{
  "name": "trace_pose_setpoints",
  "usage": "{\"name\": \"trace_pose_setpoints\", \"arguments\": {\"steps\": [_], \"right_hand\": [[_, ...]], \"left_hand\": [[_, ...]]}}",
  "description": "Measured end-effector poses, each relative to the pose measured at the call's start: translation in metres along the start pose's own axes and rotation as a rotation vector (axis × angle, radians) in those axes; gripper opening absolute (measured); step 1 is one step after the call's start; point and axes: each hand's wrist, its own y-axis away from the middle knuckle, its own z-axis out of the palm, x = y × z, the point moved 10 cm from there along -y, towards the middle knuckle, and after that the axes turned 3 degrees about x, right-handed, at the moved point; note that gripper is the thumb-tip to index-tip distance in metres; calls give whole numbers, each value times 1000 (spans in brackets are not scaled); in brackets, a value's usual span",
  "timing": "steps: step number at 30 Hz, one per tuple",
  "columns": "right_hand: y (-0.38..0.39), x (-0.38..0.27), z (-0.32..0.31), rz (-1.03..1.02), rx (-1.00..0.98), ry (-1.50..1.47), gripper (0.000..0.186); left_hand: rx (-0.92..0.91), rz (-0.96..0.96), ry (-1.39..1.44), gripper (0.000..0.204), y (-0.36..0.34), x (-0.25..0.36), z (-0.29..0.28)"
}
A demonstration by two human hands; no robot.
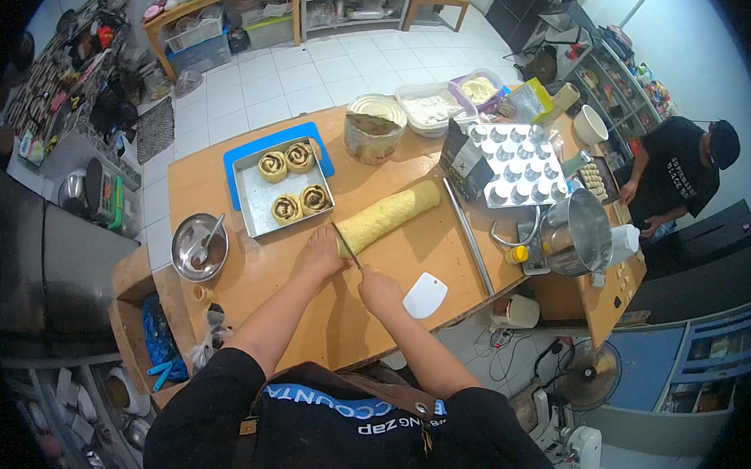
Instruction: The person cuts slices from a large roll of dough using a knife and places the slices into a square baking pan. The person then adjusts the position of the dough slices in the pan to ensure they are evenly spaced.
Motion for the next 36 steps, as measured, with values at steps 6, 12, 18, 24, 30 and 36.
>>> {"name": "trace_pose_setpoints", "arguments": {"steps": [6,12,18,24,30,36], "right_hand": [[-8,5,9,6,-5,-30,18],[-12,-5,9,12,-83,-33,20],[-17,11,32,11,-56,-42,20],[-20,14,42,5,-100,-92,25],[-12,14,48,-38,6,-76,23],[-21,24,52,-33,35,-27,20]], "left_hand": [[29,20,-27,103,-2,2,0],[20,12,-28,102,-2,-2,0],[-61,-10,-47,103,-5,3,5],[18,0,-116,104,-4,0,3],[-18,-36,-71,100,-4,-3,6],[53,-9,-52,93,-1,3,-4]]}}
